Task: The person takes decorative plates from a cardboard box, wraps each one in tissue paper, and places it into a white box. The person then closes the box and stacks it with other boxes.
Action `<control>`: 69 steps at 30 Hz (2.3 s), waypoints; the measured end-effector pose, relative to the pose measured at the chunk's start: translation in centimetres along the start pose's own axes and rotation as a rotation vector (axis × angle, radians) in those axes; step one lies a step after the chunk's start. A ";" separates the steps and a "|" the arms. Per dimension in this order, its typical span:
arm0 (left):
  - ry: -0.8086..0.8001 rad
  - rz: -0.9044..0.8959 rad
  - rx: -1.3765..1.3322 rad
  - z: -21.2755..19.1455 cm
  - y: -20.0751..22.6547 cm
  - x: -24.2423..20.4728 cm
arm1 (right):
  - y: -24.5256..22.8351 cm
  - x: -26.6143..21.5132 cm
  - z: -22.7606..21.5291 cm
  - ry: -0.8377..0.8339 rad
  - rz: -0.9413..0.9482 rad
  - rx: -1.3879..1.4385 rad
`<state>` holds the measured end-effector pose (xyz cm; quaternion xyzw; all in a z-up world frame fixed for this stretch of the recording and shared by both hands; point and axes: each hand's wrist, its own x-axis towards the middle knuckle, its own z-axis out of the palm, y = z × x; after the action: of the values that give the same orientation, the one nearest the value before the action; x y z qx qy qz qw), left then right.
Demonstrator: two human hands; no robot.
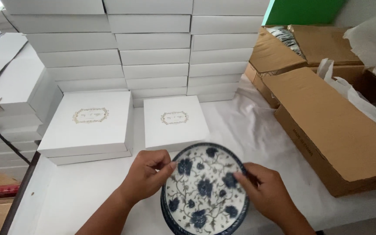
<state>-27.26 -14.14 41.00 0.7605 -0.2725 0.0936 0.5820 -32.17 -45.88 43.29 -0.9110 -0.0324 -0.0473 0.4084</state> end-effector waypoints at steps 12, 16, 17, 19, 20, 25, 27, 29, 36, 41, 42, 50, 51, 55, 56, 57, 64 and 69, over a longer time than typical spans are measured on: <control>-0.022 -0.344 0.301 0.9 3.3 1.8 | 6.2 2.9 -3.5 0.283 0.299 0.744; -0.174 -0.300 0.284 1.6 4.4 1.9 | 2.8 1.5 -2.7 0.211 0.420 0.694; -0.221 -0.117 0.166 1.6 4.5 1.6 | 2.6 1.2 -1.9 0.206 0.430 0.722; -0.272 0.066 0.047 1.8 5.1 1.3 | -0.4 0.4 -1.0 0.203 0.441 0.751; -0.250 0.046 -0.093 2.1 5.8 1.3 | -3.2 -0.1 -0.9 0.202 0.501 0.756; -0.239 -0.084 -0.313 2.3 2.9 0.7 | -7.0 -0.5 -0.7 0.200 0.408 0.755; -0.184 -0.159 -0.459 1.9 2.4 0.9 | -10.9 -0.6 -2.0 0.262 0.602 0.622; -0.033 -0.322 -0.530 1.2 1.4 1.7 | -8.0 0.2 -1.9 0.331 0.549 0.655; 0.301 -0.459 -0.705 -0.4 2.4 2.3 | 3.1 2.7 -2.6 0.471 0.239 0.539; 0.092 -0.397 -0.597 0.4 1.2 2.1 | 2.4 2.5 -2.3 0.501 0.384 0.690; 0.029 -0.377 -0.583 0.6 1.7 2.1 | 2.5 2.5 -2.1 0.499 0.410 0.809; -0.027 -0.215 -0.143 1.8 5.3 1.6 | -1.9 1.5 -1.6 0.315 0.424 0.777; -0.138 -0.088 -0.102 2.0 6.0 1.5 | -3.7 1.1 -1.7 0.308 0.513 0.726; -0.324 0.126 -0.372 3.0 6.9 0.0 | -5.3 0.4 -0.2 0.304 0.382 0.869; -0.307 -0.019 -0.637 3.4 5.1 -1.0 | -6.6 0.0 -0.2 0.311 0.414 0.775; -0.285 -0.171 -0.900 3.8 3.2 -2.0 | -8.0 -0.3 -0.1 0.319 0.448 0.681; 0.412 -1.109 -0.498 2.6 10.3 1.1 | -3.9 0.2 0.9 0.436 -0.071 0.428; 0.801 -1.022 -0.787 1.8 7.4 0.7 | -2.9 2.8 -0.1 0.201 0.252 0.193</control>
<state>-30.90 -17.35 46.98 0.4364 0.3327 -0.0225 0.8357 -29.68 -43.99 45.81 -0.8552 0.1185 -0.0834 0.4977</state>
